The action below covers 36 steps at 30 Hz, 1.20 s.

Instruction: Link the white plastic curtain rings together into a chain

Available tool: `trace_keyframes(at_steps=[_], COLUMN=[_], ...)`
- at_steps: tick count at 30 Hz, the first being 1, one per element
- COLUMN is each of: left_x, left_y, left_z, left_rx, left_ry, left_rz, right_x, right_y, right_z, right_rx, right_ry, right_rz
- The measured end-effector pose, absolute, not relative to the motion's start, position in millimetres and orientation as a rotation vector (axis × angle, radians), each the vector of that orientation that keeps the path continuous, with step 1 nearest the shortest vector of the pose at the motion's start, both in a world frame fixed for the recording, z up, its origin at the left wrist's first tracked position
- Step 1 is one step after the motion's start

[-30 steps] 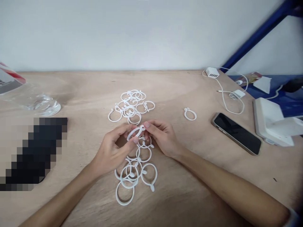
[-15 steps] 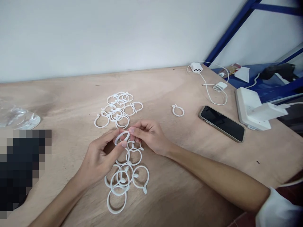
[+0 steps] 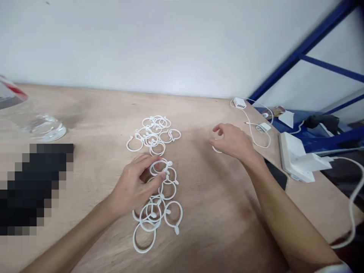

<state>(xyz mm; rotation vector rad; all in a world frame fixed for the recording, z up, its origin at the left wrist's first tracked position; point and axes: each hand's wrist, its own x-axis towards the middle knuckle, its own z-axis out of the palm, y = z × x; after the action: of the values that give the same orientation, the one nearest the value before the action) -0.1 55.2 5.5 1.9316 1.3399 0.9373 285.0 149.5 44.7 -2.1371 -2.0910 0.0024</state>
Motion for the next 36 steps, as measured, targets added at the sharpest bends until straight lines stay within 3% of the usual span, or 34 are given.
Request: trace_keyframes(at_steps=[5, 10, 16, 20, 25, 36], left_x=[-1, -2, 0, 0, -3, -3], left_y=[55, 51, 54, 57, 58, 54], left_z=[6, 10, 10, 8, 5, 5], left_rx=[1.98, 2.07, 1.877, 1.64, 1.444, 1.356], left_ry=[1.294, 1.197, 1.301, 1.297, 1.305, 1.327], left_rz=[0.931, 0.901, 0.996, 1.033, 1.136, 1.333], right_x=[294, 263, 192, 156, 149, 150], right_y=[155, 146, 118, 107, 108, 102], right_z=[35, 27, 19, 18, 10, -6], right_rx=[-2.248, -1.794, -1.112, -0.887, -0.868, -0.886], right_ry=[-2.217, -2.063, -1.3, -1.067, -0.985, -1.249], right_rz=[0.236, 0.632, 1.545, 1.852, 1.903, 1.601])
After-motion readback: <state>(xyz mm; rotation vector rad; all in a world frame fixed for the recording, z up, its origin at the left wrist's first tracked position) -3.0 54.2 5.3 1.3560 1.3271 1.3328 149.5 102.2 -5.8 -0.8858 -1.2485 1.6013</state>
